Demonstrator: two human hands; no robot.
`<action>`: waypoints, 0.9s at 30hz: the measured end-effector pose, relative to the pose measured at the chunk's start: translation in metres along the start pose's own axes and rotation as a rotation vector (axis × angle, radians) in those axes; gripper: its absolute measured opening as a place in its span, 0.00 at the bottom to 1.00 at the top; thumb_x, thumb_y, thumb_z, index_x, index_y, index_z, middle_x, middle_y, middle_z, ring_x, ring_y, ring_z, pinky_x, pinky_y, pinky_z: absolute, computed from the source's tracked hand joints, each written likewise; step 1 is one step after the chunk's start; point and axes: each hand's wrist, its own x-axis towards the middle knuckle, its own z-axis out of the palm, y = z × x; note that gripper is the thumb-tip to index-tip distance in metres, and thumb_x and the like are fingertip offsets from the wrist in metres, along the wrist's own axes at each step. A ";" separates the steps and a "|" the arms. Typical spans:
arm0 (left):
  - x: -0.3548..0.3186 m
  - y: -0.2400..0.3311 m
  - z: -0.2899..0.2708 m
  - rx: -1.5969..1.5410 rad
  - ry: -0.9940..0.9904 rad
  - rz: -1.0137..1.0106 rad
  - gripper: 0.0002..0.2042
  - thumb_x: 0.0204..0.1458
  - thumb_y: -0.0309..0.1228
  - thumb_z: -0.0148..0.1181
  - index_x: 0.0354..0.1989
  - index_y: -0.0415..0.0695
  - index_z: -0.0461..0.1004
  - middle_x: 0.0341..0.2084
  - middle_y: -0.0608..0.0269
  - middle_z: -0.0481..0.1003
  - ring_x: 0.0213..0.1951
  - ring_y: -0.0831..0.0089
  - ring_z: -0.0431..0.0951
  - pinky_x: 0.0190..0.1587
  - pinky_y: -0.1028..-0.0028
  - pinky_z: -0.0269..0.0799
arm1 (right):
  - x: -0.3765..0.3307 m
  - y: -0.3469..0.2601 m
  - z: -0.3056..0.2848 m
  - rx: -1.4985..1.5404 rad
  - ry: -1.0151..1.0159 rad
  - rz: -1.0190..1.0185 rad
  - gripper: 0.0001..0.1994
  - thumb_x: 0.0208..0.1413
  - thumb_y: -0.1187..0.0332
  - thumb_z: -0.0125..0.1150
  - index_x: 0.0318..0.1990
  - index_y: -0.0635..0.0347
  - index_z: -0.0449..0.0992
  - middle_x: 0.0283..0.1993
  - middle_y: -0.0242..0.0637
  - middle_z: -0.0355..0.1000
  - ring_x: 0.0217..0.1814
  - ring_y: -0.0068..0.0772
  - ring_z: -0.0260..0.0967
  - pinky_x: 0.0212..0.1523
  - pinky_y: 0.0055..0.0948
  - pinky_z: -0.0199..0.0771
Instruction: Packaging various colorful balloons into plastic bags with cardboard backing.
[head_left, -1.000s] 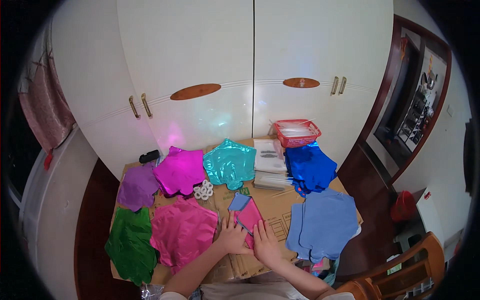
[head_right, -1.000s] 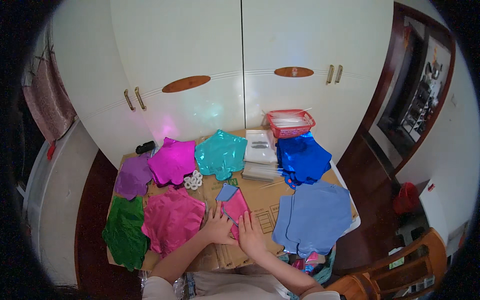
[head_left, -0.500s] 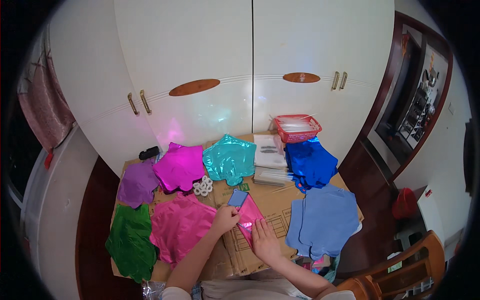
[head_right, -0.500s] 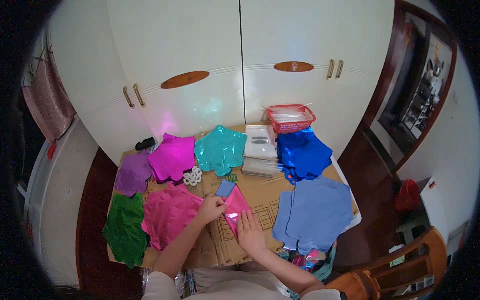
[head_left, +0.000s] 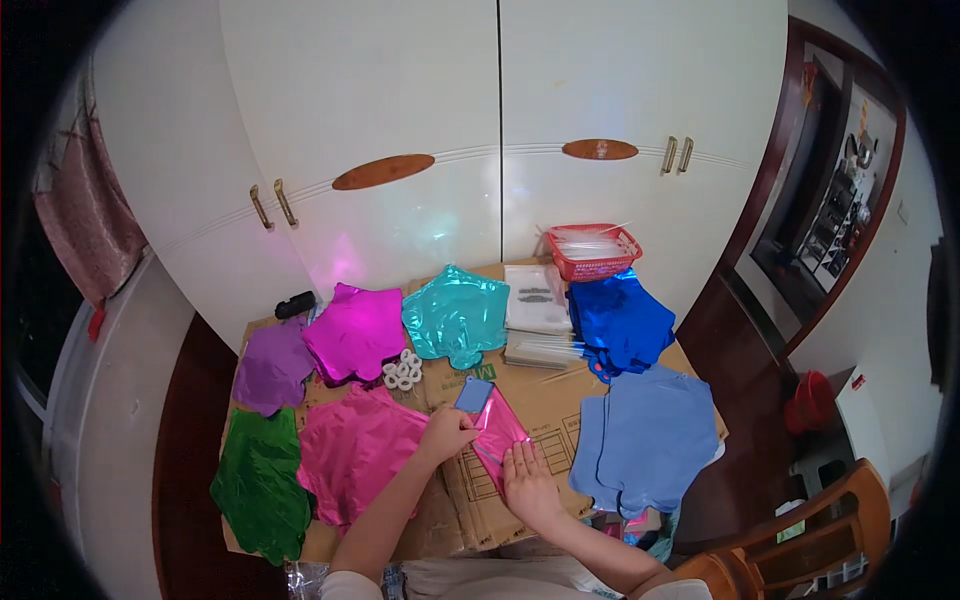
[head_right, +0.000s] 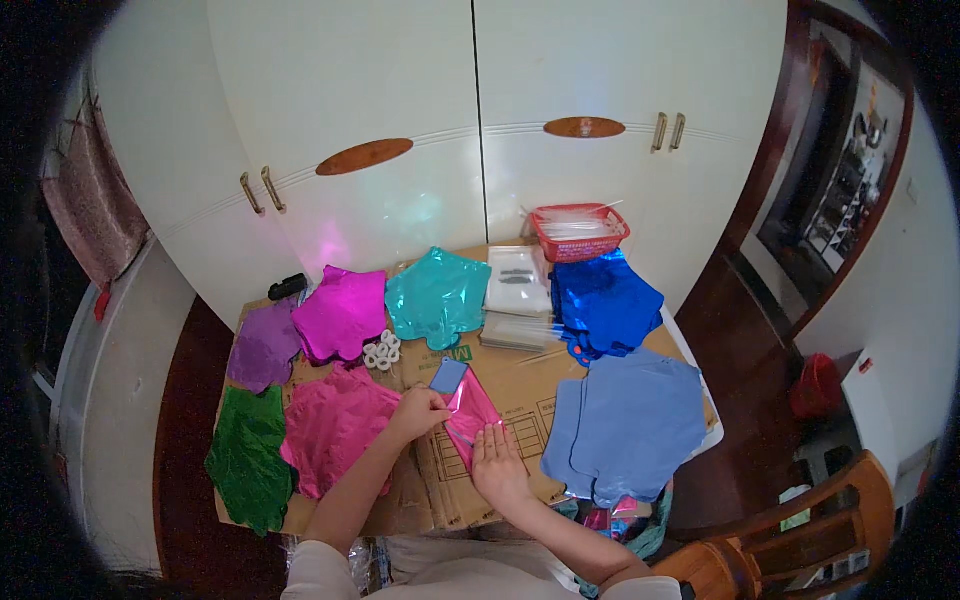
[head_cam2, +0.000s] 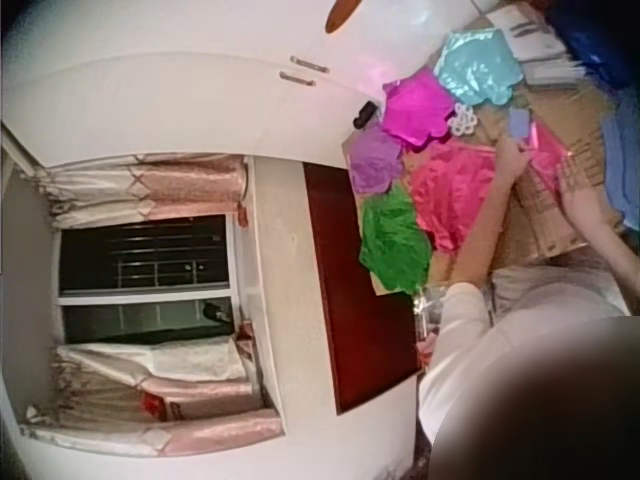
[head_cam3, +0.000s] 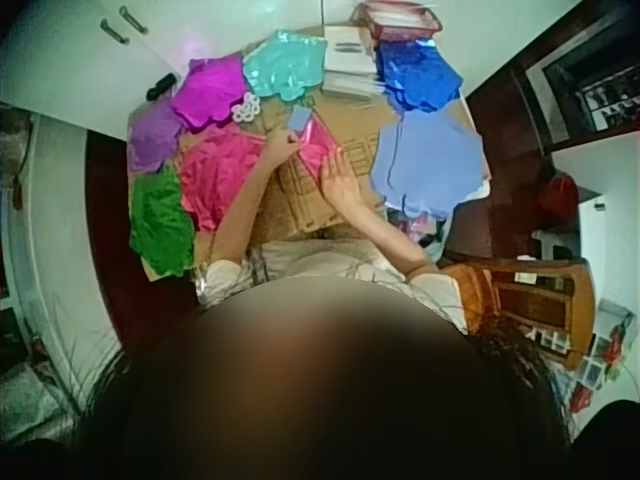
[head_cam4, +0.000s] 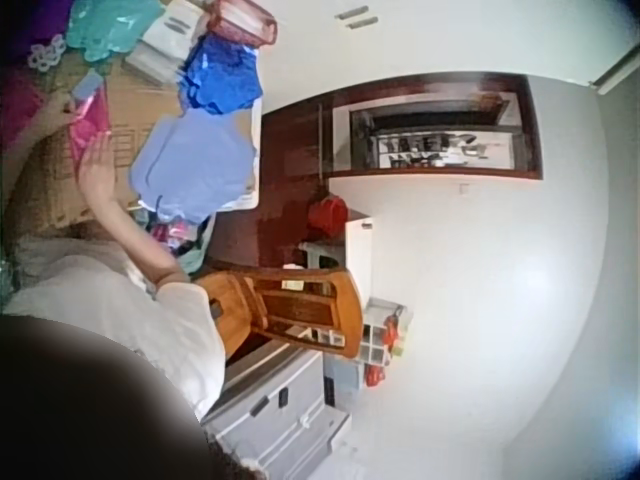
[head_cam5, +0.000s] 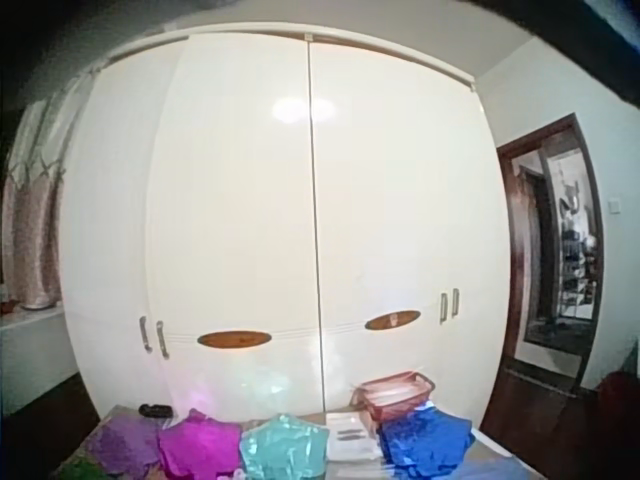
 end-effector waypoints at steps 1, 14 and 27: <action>0.001 0.002 -0.002 -0.004 -0.039 -0.049 0.09 0.34 0.32 0.66 0.22 0.39 0.77 0.21 0.52 0.75 0.30 0.61 0.76 0.32 0.66 0.70 | 0.000 0.001 0.000 -0.006 -0.005 -0.008 0.22 0.52 0.69 0.43 0.51 0.76 0.67 0.55 0.61 0.65 0.61 0.53 0.62 0.65 0.47 0.52; -0.021 0.022 0.042 0.425 -0.182 0.694 0.25 0.57 0.40 0.45 0.62 0.40 0.58 0.62 0.55 0.58 0.65 0.63 0.55 0.63 0.61 0.51 | -0.005 0.006 0.008 0.062 0.029 -0.007 0.19 0.50 0.69 0.47 0.45 0.78 0.69 0.52 0.63 0.66 0.59 0.56 0.63 0.64 0.48 0.54; 0.003 0.025 0.038 0.622 0.102 0.534 0.34 0.50 0.53 0.52 0.59 0.39 0.60 0.60 0.54 0.60 0.62 0.62 0.58 0.62 0.55 0.48 | -0.028 0.022 -0.011 0.161 0.017 -0.063 0.21 0.49 0.71 0.47 0.51 0.73 0.68 0.53 0.57 0.67 0.58 0.51 0.65 0.61 0.43 0.59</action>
